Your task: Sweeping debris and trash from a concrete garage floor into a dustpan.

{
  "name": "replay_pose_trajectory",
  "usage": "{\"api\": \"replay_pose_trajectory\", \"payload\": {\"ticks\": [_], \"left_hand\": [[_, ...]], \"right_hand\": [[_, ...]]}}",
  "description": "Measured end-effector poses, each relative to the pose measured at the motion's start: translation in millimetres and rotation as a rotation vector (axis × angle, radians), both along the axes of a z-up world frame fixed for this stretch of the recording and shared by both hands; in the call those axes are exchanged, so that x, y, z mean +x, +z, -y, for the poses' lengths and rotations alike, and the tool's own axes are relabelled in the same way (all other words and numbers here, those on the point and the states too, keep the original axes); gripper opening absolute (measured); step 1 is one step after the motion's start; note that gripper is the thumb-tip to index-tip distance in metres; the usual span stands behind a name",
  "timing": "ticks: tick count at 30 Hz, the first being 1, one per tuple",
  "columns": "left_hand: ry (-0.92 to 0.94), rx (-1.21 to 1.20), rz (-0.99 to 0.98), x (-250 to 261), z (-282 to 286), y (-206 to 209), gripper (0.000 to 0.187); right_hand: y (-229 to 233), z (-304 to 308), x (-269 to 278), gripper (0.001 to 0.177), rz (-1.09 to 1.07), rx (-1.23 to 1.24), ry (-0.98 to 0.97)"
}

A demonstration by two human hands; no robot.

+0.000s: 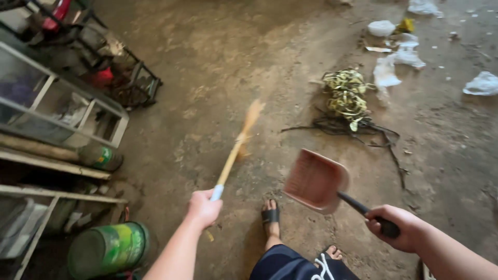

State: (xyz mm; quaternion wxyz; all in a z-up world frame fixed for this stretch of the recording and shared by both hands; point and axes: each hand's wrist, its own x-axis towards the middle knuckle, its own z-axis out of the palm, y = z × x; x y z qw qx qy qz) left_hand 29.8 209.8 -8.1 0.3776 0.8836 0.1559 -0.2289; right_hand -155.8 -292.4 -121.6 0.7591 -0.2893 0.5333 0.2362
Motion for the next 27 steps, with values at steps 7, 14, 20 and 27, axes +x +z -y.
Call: {"api": "replay_pose_trajectory", "payload": {"ticks": [7,14,20,27], "left_hand": [[0.02,0.354,-0.102,41.9,-116.6,-64.0,0.026],[0.52,-0.239,-0.397,124.8,-183.9,-188.9,0.011],[0.246,-0.343,-0.366,198.9,-64.4,-197.5,0.01],[-0.133,-0.454,-0.456,250.4,100.8,-138.1,0.015]], "right_hand": [[51.1,-66.2,85.9,0.013,-0.114,0.028,0.107],[48.0,-70.8,116.7,0.016,-0.152,0.101,-0.05],[41.9,-64.7,104.4,0.012,-0.144,-0.029,-0.236],[67.8,-63.1,88.2,0.011,-0.075,-0.226,-0.519]]}}
